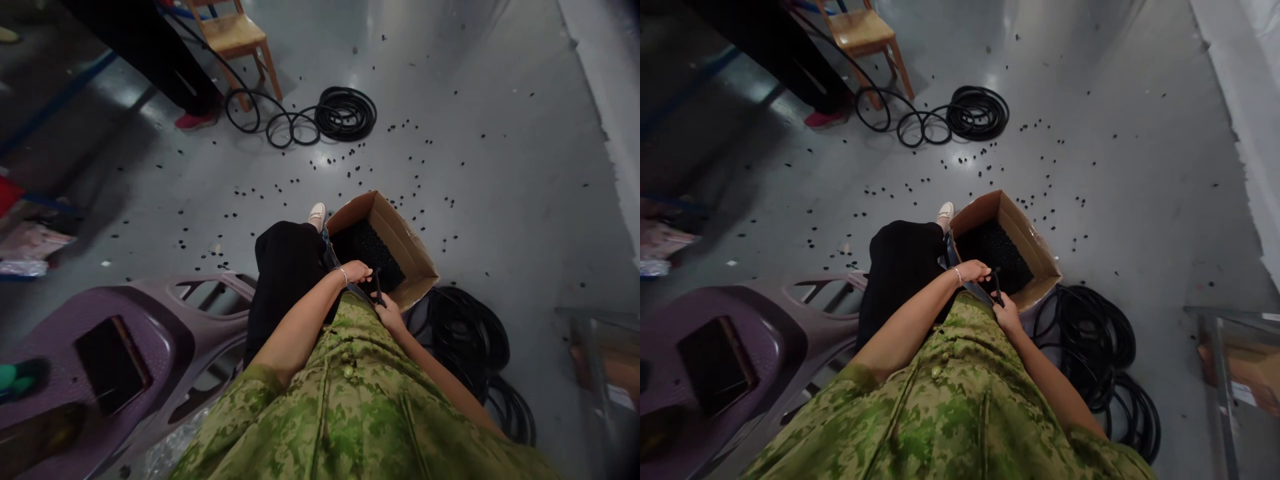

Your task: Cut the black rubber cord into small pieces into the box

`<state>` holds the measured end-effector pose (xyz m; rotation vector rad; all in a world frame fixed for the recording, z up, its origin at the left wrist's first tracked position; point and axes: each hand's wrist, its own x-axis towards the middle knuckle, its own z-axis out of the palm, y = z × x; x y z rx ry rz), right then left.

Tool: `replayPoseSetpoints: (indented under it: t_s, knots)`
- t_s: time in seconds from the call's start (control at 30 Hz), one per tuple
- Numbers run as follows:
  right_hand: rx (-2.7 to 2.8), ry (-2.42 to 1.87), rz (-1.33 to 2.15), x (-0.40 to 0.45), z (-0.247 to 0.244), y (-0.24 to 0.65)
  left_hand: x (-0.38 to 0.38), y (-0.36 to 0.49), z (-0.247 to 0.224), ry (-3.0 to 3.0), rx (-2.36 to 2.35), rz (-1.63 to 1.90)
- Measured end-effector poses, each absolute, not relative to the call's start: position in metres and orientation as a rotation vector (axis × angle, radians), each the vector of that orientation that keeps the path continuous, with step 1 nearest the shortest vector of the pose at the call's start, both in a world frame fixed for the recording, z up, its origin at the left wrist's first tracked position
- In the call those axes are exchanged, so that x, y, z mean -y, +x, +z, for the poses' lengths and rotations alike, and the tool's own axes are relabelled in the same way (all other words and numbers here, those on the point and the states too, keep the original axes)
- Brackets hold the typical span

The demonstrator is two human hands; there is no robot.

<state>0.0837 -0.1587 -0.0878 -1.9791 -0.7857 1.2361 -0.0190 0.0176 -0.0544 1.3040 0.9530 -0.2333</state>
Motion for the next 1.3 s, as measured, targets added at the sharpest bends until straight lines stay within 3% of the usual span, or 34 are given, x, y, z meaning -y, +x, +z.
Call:
replayPoseSetpoints:
  t_s: [0.2, 0.53, 1.3]
  knots:
    - [0.759, -2.016, 1.230, 0.162, -0.088, 0.085, -0.012, -0.019, -0.059, 1.540, -0.912, -0.171]
    - [0.567, -1.898, 1.516, 0.165, -0.079, 0.091, -0.013, -0.023, -0.038, 2.115, -0.965, -0.182]
    - [0.686, -2.132, 1.427, 0.155, -0.094, 0.087, 0.003, -0.021, -0.026, 2.681, -0.748, -0.194]
